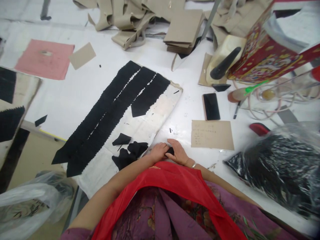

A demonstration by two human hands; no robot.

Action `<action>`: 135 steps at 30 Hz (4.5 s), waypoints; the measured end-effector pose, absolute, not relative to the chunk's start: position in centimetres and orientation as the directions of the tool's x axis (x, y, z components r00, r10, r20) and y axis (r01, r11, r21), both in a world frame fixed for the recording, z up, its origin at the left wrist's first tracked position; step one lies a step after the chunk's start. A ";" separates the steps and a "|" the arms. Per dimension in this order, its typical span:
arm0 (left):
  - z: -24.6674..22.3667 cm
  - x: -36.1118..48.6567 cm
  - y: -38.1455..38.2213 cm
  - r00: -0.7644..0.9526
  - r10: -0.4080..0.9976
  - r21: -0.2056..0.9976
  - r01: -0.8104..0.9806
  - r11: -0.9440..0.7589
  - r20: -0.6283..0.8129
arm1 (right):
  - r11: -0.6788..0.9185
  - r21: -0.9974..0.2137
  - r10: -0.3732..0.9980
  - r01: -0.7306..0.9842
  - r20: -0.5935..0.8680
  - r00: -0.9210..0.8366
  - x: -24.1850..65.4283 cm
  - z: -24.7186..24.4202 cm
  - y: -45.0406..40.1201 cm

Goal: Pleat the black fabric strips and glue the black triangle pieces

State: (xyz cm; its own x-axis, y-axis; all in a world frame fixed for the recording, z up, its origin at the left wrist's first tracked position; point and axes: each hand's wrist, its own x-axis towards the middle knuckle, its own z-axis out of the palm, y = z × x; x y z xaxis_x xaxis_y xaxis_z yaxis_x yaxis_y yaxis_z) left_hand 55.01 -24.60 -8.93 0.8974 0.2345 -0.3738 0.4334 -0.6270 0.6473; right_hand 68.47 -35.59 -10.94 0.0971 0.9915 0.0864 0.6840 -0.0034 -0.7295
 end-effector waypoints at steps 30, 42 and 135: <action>-0.9 53.6 -23.5 0.549 0.552 0.548 -0.192 0.814 -0.628 | -0.382 -0.865 0.918 -0.327 -0.396 -0.025 66.7 -2.7 -30.1; 1.6 47.9 -23.7 0.439 0.662 0.692 -0.118 0.713 -0.608 | -0.245 -0.957 0.968 0.154 -0.251 -0.021 63.6 2.2 -28.0; 0.2 62.7 -14.6 0.509 0.609 0.675 -0.073 0.734 -0.608 | -0.297 -0.706 0.923 0.643 -0.384 0.004 78.4 3.5 -18.7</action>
